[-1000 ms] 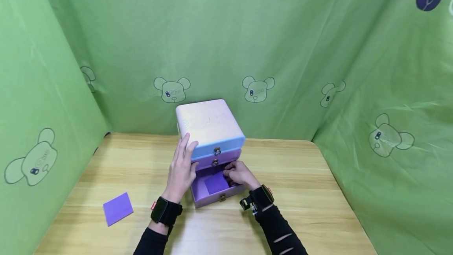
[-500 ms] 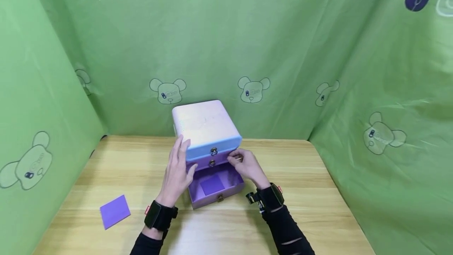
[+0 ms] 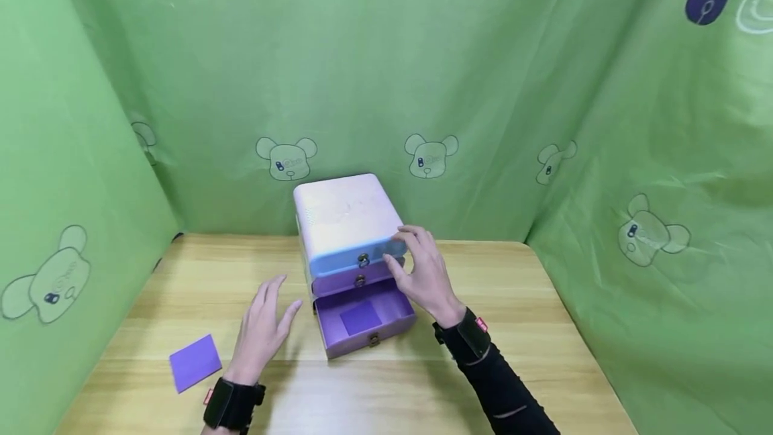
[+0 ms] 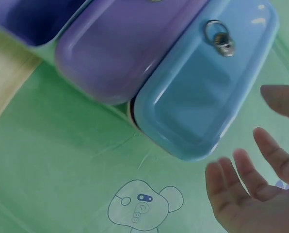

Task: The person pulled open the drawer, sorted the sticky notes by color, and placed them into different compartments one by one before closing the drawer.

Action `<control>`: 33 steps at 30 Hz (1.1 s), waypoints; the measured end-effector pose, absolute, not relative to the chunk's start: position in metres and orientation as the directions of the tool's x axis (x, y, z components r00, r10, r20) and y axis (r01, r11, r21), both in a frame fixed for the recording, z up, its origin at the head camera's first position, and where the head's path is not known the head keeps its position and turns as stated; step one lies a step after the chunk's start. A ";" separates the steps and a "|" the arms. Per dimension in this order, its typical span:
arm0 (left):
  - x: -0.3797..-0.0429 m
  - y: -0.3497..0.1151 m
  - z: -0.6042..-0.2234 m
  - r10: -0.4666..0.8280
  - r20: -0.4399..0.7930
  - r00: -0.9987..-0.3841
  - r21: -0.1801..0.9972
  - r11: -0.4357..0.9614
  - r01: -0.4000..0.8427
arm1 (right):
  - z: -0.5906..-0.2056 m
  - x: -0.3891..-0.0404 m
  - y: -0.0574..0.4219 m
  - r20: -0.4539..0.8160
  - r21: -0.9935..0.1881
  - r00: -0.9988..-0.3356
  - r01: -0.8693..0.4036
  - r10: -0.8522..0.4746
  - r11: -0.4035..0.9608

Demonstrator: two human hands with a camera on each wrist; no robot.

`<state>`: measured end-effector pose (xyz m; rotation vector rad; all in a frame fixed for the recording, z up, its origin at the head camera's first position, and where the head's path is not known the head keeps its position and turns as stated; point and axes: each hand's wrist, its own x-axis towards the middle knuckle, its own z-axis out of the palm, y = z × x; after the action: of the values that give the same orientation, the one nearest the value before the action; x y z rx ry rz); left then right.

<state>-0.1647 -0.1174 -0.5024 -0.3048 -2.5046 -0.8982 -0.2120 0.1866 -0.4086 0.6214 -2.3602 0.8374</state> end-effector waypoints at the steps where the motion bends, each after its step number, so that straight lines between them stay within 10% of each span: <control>1: -0.163 -0.123 -0.505 0.050 0.487 -0.872 0.529 0.777 0.340 | -0.409 -0.213 0.186 0.639 -0.400 -0.730 -0.585 -0.243 0.706; 14: -0.137 -0.204 -0.523 -0.008 0.096 -0.995 0.444 0.895 0.036 | -0.424 -0.233 0.190 0.593 -0.297 -0.736 -0.578 -0.327 0.760; 24: -0.127 -0.242 -0.526 -0.057 -0.236 -0.970 0.418 0.895 -0.155 | -0.438 -0.236 0.192 0.547 -0.326 -0.755 -0.590 -0.362 0.738; 33: -0.124 -0.249 -0.525 -0.064 -0.255 -0.965 0.436 0.883 -0.174 | -0.440 -0.237 0.194 0.535 -0.348 -0.768 -0.579 -0.351 0.737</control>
<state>-0.1244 -0.2488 -0.5254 0.2101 -3.2747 -0.7956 -0.2369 0.1937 -0.4400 0.7099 -2.4983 0.7065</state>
